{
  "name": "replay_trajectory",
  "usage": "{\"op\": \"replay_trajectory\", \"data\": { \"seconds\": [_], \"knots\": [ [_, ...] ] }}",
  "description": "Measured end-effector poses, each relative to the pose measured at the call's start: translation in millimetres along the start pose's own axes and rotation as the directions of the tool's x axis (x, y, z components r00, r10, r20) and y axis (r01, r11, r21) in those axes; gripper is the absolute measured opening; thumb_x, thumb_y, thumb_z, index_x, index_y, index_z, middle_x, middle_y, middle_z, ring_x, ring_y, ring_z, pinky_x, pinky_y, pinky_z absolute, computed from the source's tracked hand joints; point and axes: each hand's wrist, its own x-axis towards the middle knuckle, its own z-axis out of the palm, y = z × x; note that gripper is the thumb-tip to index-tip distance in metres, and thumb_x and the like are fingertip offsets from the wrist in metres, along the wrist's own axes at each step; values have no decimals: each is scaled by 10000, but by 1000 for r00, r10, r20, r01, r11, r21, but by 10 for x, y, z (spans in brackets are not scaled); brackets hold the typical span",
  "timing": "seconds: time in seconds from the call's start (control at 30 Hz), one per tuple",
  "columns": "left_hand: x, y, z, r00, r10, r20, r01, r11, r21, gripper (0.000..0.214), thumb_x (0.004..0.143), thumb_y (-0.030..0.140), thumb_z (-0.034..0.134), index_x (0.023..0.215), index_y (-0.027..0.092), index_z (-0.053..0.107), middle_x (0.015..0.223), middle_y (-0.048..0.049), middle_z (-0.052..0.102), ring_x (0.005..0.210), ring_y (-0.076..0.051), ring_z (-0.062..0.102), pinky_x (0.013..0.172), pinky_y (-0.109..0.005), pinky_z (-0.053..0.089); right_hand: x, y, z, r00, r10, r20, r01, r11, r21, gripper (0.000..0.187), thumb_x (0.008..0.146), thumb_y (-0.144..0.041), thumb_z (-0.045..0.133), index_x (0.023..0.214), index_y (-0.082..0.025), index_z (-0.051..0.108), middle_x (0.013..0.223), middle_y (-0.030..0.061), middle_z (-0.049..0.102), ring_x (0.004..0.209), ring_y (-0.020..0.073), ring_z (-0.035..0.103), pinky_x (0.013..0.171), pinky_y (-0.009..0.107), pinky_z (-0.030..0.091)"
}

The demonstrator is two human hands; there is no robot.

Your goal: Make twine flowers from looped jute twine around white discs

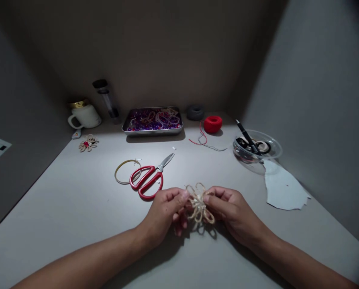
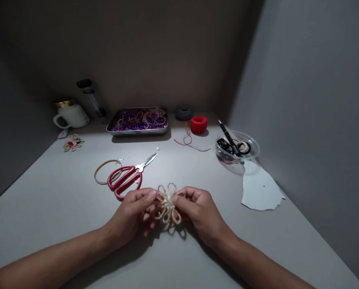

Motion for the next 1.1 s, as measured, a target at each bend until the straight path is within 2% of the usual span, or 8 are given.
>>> {"op": "replay_trajectory", "data": {
  "seconds": [0.1, 0.27, 0.4, 0.57, 0.7, 0.8, 0.97, 1.1],
  "knots": [
    [5, 16, 4, 1000, -20, -9, 21, 998, 55, 266, 736, 380, 593, 654, 136, 528, 473, 42, 475, 370, -62, 425, 298, -141, 339, 16, 27, -26, 1000, 24, 4, -24, 997, 73, 192, 696, -282, 664, 624, -129, 570, 511, 5, 604, 447, 83, 503, 457, 197, 387],
    [8, 25, 46, 996, -32, -77, 41, 993, 112, 247, 730, 361, 571, 622, 156, 484, 444, 57, 451, 348, -60, 401, 292, -145, 316, -16, 33, -47, 993, 8, 118, -20, 995, 97, 181, 728, -282, 647, 678, -115, 598, 582, 30, 612, 499, 104, 530, 489, 220, 426],
    [1, 23, 54, 994, -32, -103, 48, 987, 156, 239, 741, 352, 540, 611, 166, 467, 404, 63, 440, 322, -54, 368, 292, -143, 294, -34, 5, -41, 981, 28, 192, -61, 983, 171, 203, 732, -315, 612, 745, -112, 618, 641, 56, 627, 579, 150, 576, 522, 265, 481],
    [-13, 42, 52, 994, -27, -102, 43, 986, 160, 245, 726, 371, 550, 617, 165, 472, 441, 57, 444, 347, -61, 389, 292, -146, 307, -19, 4, -34, 984, 58, 168, -71, 995, 68, 143, 704, -252, 632, 691, -118, 586, 583, 32, 618, 492, 99, 534, 483, 212, 420],
    [-11, 39, 29, 998, -24, -61, 31, 993, 115, 260, 717, 385, 572, 631, 153, 492, 498, 37, 485, 378, -66, 432, 308, -147, 329, -10, 21, -35, 991, 63, 121, -65, 998, 18, 125, 679, -227, 625, 636, -129, 562, 515, 15, 609, 455, 92, 513, 446, 197, 358],
    [-3, 14, 15, 998, -6, -67, 13, 994, 104, 274, 728, 397, 567, 627, 153, 493, 473, 39, 479, 361, -60, 405, 311, -152, 325, -18, 10, -33, 990, 76, 120, -72, 997, -30, 108, 652, -205, 624, 610, -127, 562, 494, 21, 615, 431, 86, 499, 425, 194, 320],
    [4, -16, 21, 995, 16, -100, -4, 993, 116, 298, 721, 411, 581, 605, 152, 492, 421, 54, 446, 331, -48, 355, 303, -149, 295, -23, -4, -22, 980, 95, 176, -88, 995, -48, 110, 643, -210, 634, 643, -110, 589, 517, 40, 632, 445, 96, 519, 452, 210, 355],
    [11, -16, -6, 998, 12, -59, -11, 1000, 6, 282, 756, 410, 557, 663, 144, 536, 492, 36, 485, 383, -68, 435, 312, -148, 330, -11, 7, -21, 992, 76, 104, -80, 996, 37, 148, 651, -237, 662, 644, -124, 567, 541, 21, 623, 474, 95, 529, 473, 208, 386]
  ]
}}
